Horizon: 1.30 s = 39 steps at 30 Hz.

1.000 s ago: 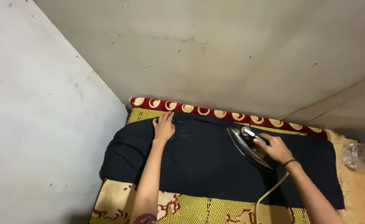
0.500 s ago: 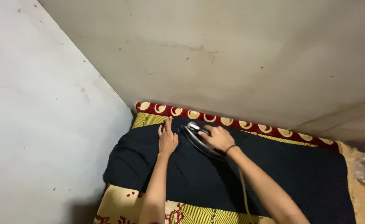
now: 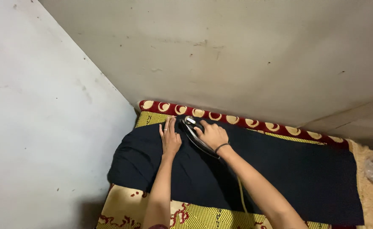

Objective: The person lays a dark garment flat on a patterned surface, smooths it by hand, sprays it with water, and then irons it using a steam iron. The garment remains on the surface throughout the clip.

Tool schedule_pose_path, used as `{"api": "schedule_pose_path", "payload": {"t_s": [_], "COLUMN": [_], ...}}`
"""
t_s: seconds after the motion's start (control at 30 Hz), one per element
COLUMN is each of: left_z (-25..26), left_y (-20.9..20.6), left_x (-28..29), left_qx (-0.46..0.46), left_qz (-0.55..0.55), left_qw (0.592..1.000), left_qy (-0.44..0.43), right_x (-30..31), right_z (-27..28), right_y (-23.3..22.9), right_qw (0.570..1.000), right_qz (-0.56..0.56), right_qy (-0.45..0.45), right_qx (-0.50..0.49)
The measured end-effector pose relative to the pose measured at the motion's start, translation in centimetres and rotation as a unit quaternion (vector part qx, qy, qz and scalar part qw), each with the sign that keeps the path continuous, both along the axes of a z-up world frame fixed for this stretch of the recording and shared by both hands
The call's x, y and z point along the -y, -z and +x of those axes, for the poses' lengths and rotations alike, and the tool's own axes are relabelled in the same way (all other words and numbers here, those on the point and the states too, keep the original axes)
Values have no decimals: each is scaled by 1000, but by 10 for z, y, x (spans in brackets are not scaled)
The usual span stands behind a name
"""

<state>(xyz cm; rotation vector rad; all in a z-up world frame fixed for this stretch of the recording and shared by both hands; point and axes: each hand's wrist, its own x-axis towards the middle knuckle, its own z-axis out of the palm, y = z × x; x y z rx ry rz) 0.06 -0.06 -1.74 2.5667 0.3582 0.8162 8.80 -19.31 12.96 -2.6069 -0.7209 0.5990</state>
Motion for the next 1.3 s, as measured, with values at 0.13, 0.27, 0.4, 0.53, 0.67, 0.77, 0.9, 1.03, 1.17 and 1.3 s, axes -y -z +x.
{"api": "schedule_pose_path", "payload": {"t_s": [0.13, 0.27, 0.4, 0.53, 0.67, 0.77, 0.9, 1.03, 1.17, 1.3], "left_z": [3, 11, 11, 11, 9, 12, 11, 10, 10, 10], "left_y": [9, 18, 19, 19, 16, 17, 13, 12, 9, 10], "left_x": [-1, -4, -3, -4, -1, -1, -1, -2, 1, -3], "left_qx": [-55, -129, -147, -158, -160, -177, -176, -188, -188, -184], "left_qz": [50, 92, 111, 117, 115, 108, 113, 101, 81, 74], "left_qw": [997, 987, 982, 980, 980, 977, 977, 976, 978, 980], "left_qy": [1, -29, -36, -34, -37, -39, -41, -33, -33, -28], "right_x": [30, 70, 126, 169, 194, 187, 173, 161, 138, 115], "right_z": [7, 22, 33, 32, 33, 43, 37, 48, 41, 37], "right_y": [-3, -3, 13, 10, 11, 45, 28, 70, 50, 38], "right_qw": [999, 994, 993, 997, 993, 990, 994, 973, 986, 969], "right_qz": [-24, -57, -37, -23, -56, -62, -24, -166, -118, -168], "right_qy": [29, 87, 90, 14, -40, 54, -9, -64, -13, -121], "right_qx": [15, 33, 71, 77, 95, 113, 109, 144, 114, 134]}}
